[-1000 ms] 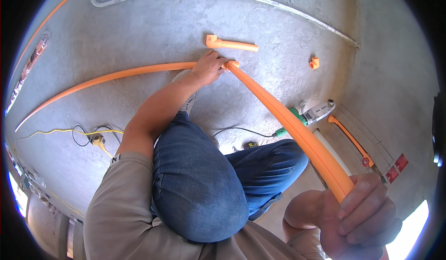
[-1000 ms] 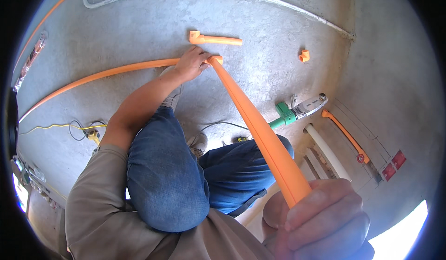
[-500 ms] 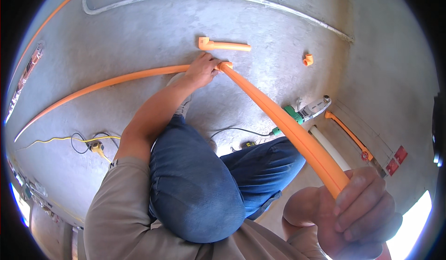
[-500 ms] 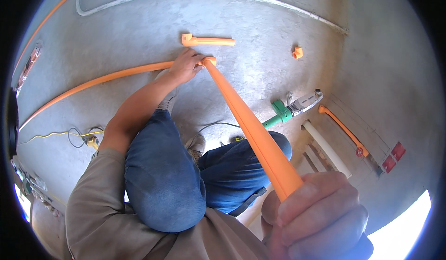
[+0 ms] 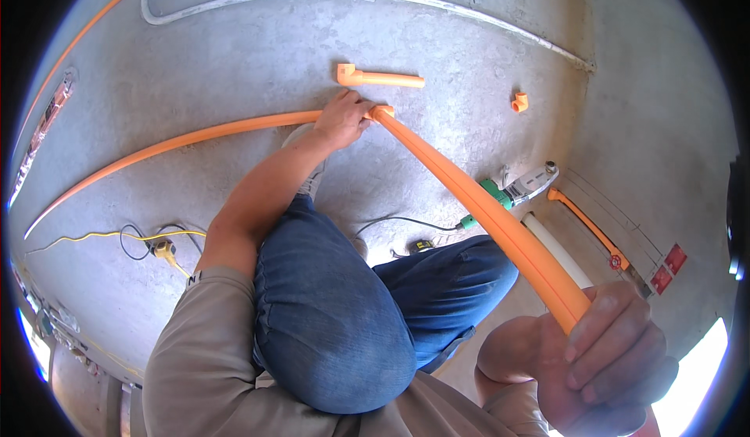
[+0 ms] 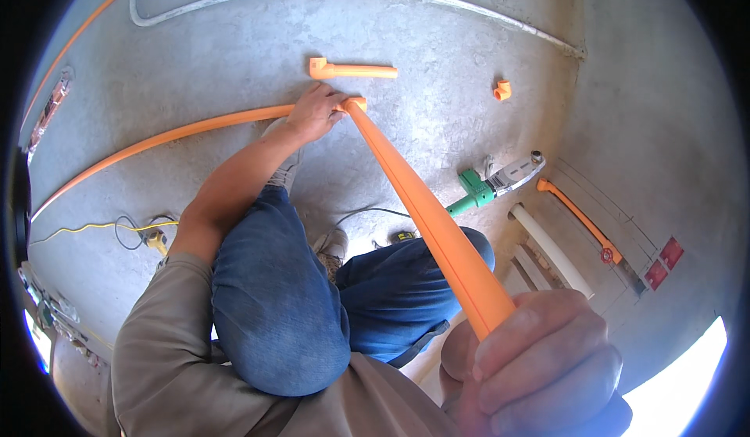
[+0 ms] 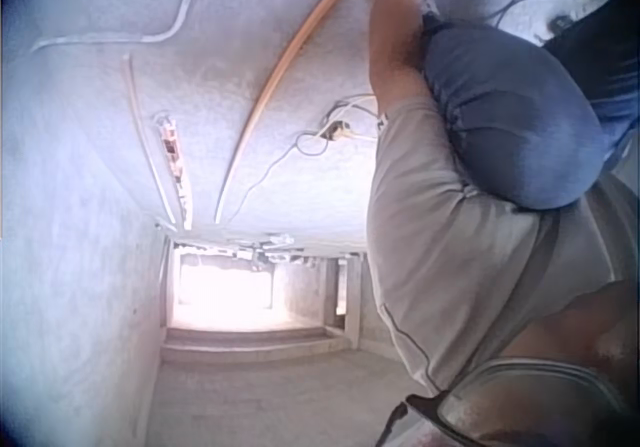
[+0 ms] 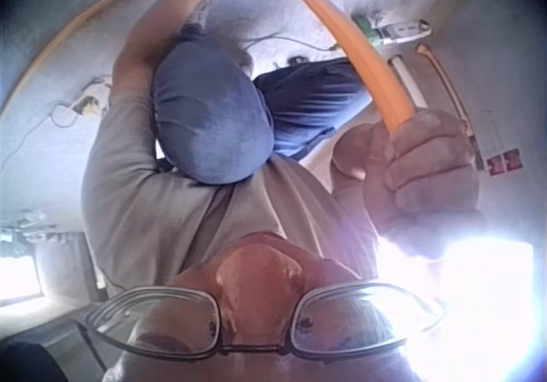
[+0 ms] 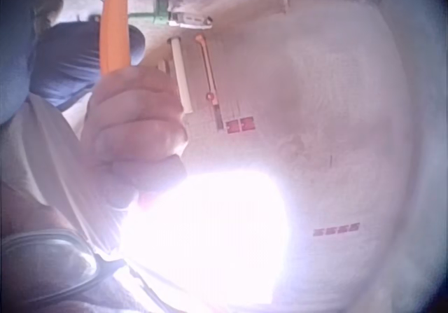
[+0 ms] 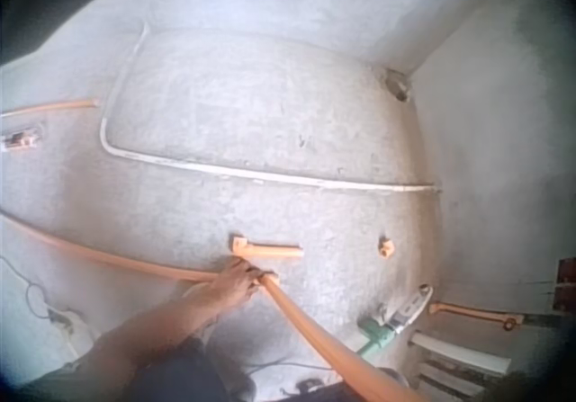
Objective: The person picks up an orange PVC pipe, measures a section with a tape measure, uses a handheld heating tool to fuse the pipe ends, and assembles a network of pipes and elbow connectors on the concrete floor.
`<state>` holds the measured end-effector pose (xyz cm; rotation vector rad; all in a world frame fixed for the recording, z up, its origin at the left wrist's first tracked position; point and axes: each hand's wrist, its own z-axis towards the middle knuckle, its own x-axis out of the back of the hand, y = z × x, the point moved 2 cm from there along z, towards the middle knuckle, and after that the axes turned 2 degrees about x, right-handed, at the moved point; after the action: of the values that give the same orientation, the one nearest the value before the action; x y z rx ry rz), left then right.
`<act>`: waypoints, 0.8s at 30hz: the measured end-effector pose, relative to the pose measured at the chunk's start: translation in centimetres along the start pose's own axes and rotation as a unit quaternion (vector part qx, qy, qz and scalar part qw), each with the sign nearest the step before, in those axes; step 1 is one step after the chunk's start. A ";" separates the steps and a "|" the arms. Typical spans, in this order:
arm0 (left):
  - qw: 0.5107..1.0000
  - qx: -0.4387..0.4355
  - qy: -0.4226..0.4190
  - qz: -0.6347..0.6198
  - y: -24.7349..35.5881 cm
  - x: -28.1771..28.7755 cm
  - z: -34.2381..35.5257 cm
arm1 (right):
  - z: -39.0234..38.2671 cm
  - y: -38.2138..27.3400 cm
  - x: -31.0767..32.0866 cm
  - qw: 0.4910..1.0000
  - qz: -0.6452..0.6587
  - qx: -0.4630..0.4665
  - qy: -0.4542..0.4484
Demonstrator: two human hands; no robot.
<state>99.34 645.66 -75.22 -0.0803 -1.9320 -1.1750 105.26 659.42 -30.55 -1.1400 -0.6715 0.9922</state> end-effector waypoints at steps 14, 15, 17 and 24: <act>1.000 0.013 -0.013 -0.002 -0.5 -0.6 0.1 | 0.0 0.0 -0.1 1.000 -0.004 0.017 0.003; 1.000 0.014 -0.012 -0.002 -0.5 -0.6 0.1 | 0.0 0.0 -0.1 1.000 -0.004 0.017 0.003; 1.000 0.015 -0.012 0.001 -0.6 -0.6 0.0 | -0.1 0.0 -0.1 1.000 0.003 0.014 -0.008; 1.000 0.015 -0.019 0.003 -0.1 0.0 0.2 | 0.0 -0.5 0.4 0.999 -0.017 0.007 -0.026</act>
<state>99.22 645.73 -75.33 -0.0935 -1.9805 -1.1488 105.60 659.69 -30.10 -1.0908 -0.7237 0.9993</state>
